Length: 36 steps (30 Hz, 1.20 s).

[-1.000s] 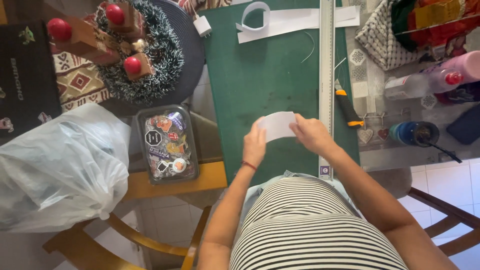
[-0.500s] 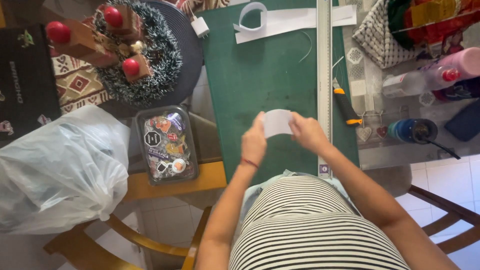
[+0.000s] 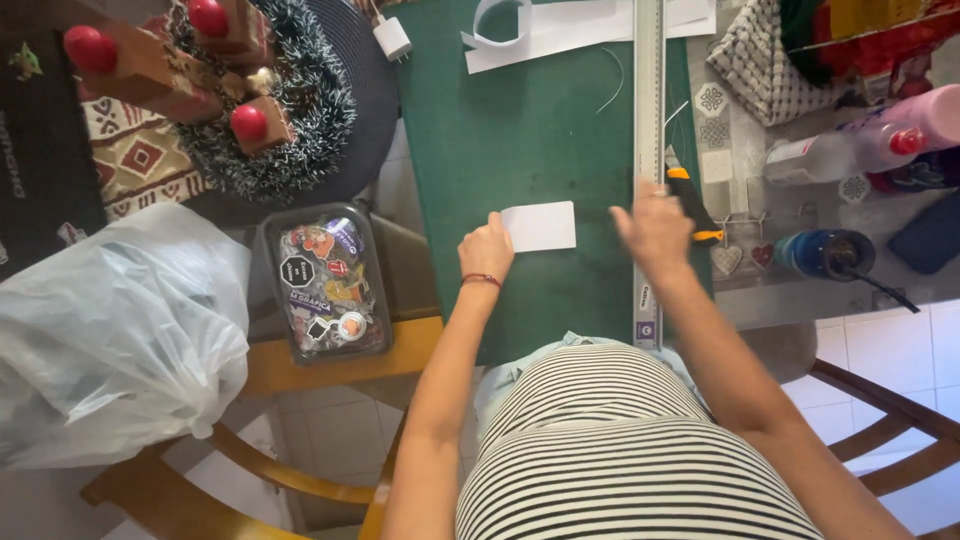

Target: The person arranges printed paper labels on a green cutting mat, then uses a ruler and a utility knife to trim the edges of the paper. The person cuts along the ruler to create straight edges and removes the excess paper.

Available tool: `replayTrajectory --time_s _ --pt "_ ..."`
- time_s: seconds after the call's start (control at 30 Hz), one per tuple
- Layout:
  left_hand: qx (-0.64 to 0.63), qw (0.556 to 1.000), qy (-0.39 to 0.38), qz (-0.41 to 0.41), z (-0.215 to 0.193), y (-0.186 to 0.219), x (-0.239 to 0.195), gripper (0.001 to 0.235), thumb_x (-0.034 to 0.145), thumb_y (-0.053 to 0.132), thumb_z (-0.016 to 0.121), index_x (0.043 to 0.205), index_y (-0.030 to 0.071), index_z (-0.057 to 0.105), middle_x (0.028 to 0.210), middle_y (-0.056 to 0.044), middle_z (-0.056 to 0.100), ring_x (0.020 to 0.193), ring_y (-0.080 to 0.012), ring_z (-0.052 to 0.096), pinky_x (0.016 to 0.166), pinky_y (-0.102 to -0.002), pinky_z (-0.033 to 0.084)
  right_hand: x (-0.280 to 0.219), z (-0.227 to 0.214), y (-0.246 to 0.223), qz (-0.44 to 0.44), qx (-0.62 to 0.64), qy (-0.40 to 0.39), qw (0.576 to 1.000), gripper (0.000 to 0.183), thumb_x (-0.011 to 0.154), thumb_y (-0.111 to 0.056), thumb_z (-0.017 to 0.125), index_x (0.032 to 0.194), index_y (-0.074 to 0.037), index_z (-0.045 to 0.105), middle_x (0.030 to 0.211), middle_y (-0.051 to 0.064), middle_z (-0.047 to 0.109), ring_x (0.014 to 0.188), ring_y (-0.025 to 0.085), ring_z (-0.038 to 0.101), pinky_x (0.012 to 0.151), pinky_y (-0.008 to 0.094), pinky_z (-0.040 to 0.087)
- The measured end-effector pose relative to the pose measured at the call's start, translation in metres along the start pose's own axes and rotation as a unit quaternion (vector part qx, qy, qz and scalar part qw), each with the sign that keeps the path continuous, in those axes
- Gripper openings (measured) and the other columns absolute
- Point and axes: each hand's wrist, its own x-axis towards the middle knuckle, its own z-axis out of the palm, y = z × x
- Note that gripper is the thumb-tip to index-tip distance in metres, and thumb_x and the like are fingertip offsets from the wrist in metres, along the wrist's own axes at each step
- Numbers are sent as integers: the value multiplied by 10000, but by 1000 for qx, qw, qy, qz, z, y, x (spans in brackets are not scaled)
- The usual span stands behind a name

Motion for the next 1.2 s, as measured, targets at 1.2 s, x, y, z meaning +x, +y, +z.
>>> replayTrajectory --time_s 1.2 --pt "-9 997 -26 -79 -9 -27 118 250 979 425 651 1078 198 617 1054 -64 703 973 -349 783 825 -545 662 69 -152 28 -288 110 102 946 665 904 -474 827 1424 -110 630 1209 122 632 875 399 779 772 477 646"
